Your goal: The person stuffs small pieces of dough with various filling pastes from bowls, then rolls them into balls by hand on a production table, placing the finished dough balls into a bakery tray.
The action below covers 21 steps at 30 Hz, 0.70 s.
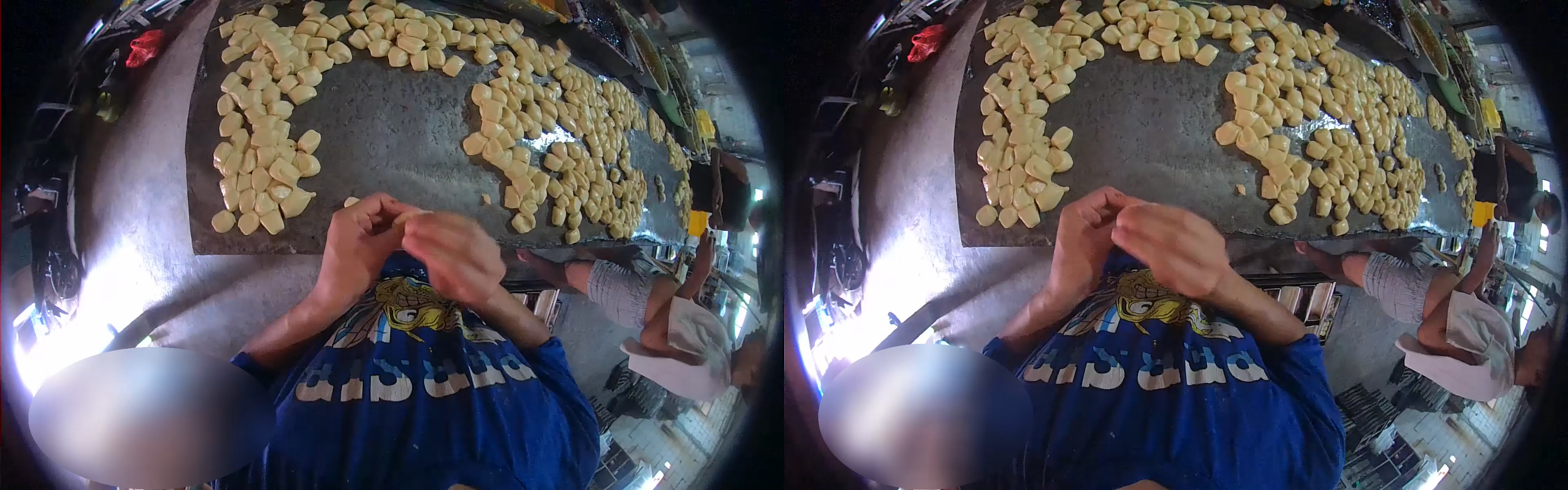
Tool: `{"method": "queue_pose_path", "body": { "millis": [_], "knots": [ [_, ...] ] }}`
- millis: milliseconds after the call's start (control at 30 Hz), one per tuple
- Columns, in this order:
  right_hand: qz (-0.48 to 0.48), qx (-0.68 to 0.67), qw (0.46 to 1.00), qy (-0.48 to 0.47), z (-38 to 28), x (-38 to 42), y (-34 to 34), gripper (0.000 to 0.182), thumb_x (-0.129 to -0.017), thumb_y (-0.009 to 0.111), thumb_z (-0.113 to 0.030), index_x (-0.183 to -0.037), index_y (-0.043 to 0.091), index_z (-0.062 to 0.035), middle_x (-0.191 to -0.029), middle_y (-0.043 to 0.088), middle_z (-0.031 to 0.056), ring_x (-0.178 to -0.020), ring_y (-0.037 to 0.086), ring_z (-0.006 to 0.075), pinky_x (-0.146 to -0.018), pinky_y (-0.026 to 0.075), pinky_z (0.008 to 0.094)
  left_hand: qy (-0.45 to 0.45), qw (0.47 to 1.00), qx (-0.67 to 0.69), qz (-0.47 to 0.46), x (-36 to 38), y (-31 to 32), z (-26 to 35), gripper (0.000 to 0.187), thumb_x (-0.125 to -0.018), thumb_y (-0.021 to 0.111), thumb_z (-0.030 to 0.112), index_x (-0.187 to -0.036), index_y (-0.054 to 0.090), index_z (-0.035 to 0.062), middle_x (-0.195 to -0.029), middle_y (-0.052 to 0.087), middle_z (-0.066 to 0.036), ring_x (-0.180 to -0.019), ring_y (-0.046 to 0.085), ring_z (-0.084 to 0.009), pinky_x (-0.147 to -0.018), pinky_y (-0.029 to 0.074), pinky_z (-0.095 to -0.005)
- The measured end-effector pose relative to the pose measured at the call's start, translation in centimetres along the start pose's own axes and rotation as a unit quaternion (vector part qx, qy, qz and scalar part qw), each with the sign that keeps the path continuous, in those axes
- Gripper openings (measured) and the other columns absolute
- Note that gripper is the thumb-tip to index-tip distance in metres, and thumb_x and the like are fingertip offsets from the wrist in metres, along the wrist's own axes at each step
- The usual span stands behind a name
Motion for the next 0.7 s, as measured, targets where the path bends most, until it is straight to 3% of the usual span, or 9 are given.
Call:
{"method": "queue_pose_path", "body": {
  "millis": [100, 233, 333, 433, 533, 600, 667, 700],
  "knots": [
    [-0.081, 0.046, 0.985, -0.145, -1.6, 2.0, 1.0, 0.025, -0.072, 0.073, -0.002, -0.096, 0.071, 0.0022, -0.105, 0.067, 0.0147, -0.099, 0.067, 0.0279, -0.079, 0.058, 0.0355, -0.023, 0.993, 0.117, -0.009, -0.3, 0.9, -0.6, 0.024, -0.092, 0.055, 0.005, -0.113, 0.060, -0.0065, -0.105, 0.067, -0.016, -0.093, 0.066, -0.0192, -0.086, 0.052, -0.0300],
    [-0.055, 0.056, 0.980, -0.182, -1.7, 3.0, -0.2, 0.032, -0.062, 0.067, -0.005, -0.093, 0.072, 0.0016, -0.103, 0.068, 0.0117, -0.094, 0.067, 0.0229, -0.081, 0.059, 0.0308, -0.080, 0.967, 0.239, -0.034, 0.8, 3.3, -0.7, 0.025, -0.094, 0.052, 0.006, -0.115, 0.059, -0.0059, -0.105, 0.067, -0.016, -0.093, 0.066, -0.0195, -0.085, 0.053, -0.0303],
    [-0.096, 0.041, 0.973, -0.205, -1.7, 3.6, -1.7, 0.033, -0.061, 0.067, -0.006, -0.093, 0.072, 0.0010, -0.101, 0.067, 0.0104, -0.093, 0.067, 0.0222, -0.079, 0.058, 0.0298, -0.074, 0.970, 0.230, -0.011, 1.8, 4.3, -1.7, 0.030, -0.094, 0.049, 0.007, -0.118, 0.058, -0.0068, -0.106, 0.066, -0.016, -0.097, 0.064, -0.0186, -0.087, 0.052, -0.0308],
    [-0.087, 0.015, 0.966, -0.243, -3.0, 5.0, -3.8, 0.035, -0.058, 0.068, -0.005, -0.092, 0.071, 0.0025, -0.100, 0.067, 0.0116, -0.092, 0.067, 0.0226, -0.078, 0.056, 0.0301, -0.041, 0.991, 0.125, 0.002, 2.3, 6.7, -2.2, 0.029, -0.095, 0.051, 0.005, -0.120, 0.059, -0.0073, -0.106, 0.066, -0.014, -0.098, 0.062, -0.0139, -0.085, 0.050, -0.0256],
    [-0.072, -0.064, 0.990, -0.101, -0.3, 4.9, -6.1, 0.030, -0.062, 0.071, -0.004, -0.092, 0.071, -0.0008, -0.095, 0.066, 0.0092, -0.085, 0.067, 0.0220, -0.073, 0.055, 0.0296, 0.038, 0.993, 0.112, 0.008, 3.0, 8.2, -3.7, 0.026, -0.096, 0.051, 0.006, -0.116, 0.061, -0.0070, -0.105, 0.066, -0.011, -0.094, 0.062, -0.0127, -0.084, 0.049, -0.0244],
    [-0.074, -0.103, 0.991, 0.050, 1.8, 4.9, -7.1, 0.024, -0.068, 0.072, -0.004, -0.092, 0.071, -0.0030, -0.091, 0.065, 0.0078, -0.080, 0.066, 0.0223, -0.070, 0.054, 0.0298, 0.031, 0.989, 0.140, 0.025, 3.6, 8.0, -5.9, 0.024, -0.097, 0.052, 0.006, -0.114, 0.063, -0.0069, -0.104, 0.067, -0.009, -0.092, 0.062, -0.0124, -0.083, 0.049, -0.0237],
    [-0.065, -0.171, 0.963, 0.198, 3.9, 6.2, -7.3, 0.012, -0.081, 0.073, -0.008, -0.092, 0.071, -0.0059, -0.086, 0.062, 0.0056, -0.072, 0.063, 0.0195, -0.064, 0.051, 0.0294, 0.042, 0.993, 0.100, 0.040, 4.3, 8.8, -6.3, 0.024, -0.098, 0.053, 0.008, -0.113, 0.063, -0.0073, -0.102, 0.067, -0.009, -0.090, 0.063, -0.0124, -0.083, 0.049, -0.0234],
    [-0.089, -0.208, 0.942, 0.248, 4.6, 6.9, -7.1, 0.012, -0.081, 0.073, -0.009, -0.093, 0.070, -0.0051, -0.086, 0.062, 0.0057, -0.074, 0.063, 0.0184, -0.065, 0.050, 0.0285, 0.056, 0.996, 0.047, 0.047, 4.7, 9.6, -6.0, 0.025, -0.099, 0.053, 0.010, -0.112, 0.063, -0.0077, -0.101, 0.068, -0.009, -0.090, 0.063, -0.0127, -0.082, 0.049, -0.0234]
  ]
}}
Point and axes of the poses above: each hand's wrist, its own x-axis away from the middle knuckle, its own y-axis out of the palm, z = x × y, the point moved 10 cm from there along -x, towards the middle knuckle
